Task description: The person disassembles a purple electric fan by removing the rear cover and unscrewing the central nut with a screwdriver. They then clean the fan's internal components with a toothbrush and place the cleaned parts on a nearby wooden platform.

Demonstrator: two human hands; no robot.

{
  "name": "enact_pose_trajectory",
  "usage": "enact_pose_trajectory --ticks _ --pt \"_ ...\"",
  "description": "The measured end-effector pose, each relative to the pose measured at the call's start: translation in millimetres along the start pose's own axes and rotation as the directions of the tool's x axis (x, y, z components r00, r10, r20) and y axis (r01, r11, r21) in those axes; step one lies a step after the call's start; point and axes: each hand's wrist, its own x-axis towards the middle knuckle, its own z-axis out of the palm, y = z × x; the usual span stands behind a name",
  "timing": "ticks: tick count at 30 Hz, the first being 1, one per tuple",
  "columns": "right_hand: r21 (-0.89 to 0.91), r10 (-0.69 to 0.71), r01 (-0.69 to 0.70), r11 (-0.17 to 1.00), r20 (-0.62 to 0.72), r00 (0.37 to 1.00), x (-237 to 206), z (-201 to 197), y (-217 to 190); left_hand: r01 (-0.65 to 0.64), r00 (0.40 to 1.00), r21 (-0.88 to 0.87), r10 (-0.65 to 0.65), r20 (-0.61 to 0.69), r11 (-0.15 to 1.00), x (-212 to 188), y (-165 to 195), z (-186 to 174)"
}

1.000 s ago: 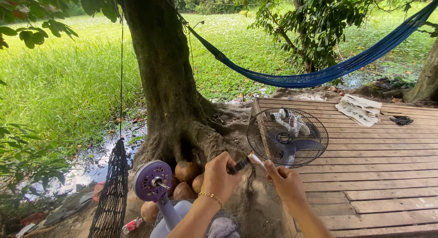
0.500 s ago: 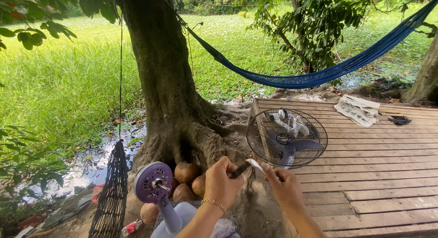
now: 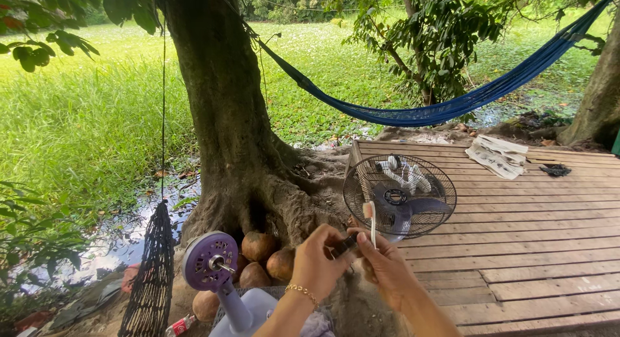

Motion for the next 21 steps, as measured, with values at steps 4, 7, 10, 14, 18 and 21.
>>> enact_pose_trajectory --ticks 4,7,10,14,18,21 --pt "-0.072 -0.038 0.039 0.997 0.025 0.999 0.6 -2.1 -2.3 -0.06 0.996 0.161 0.047 0.081 0.985 2.0 9.4 -5.6" --pt "0.047 0.036 -0.033 0.998 -0.053 0.998 3.7 -13.8 2.2 -0.039 0.999 0.213 0.034 0.027 0.976 2.9 15.8 -10.6" --pt "-0.097 -0.02 -0.003 0.995 -0.228 0.973 18.4 -23.3 8.9 0.009 0.997 0.279 0.011 -0.072 0.96 1.4 22.5 -13.4" --pt "-0.233 -0.101 0.073 0.97 -0.112 0.989 27.1 -33.5 24.8 -0.002 0.996 0.268 0.026 -0.088 0.963 1.4 29.7 -14.7" --pt "-0.277 -0.06 0.038 0.96 -0.072 0.996 25.4 -33.7 34.8 0.085 0.995 0.27 -0.068 -0.071 0.959 4.3 28.9 -14.0" --pt "-0.312 -0.143 0.105 0.944 -0.1 0.985 24.4 -36.4 30.3 0.066 0.997 0.22 -0.057 -0.05 0.973 6.4 24.7 -13.9"
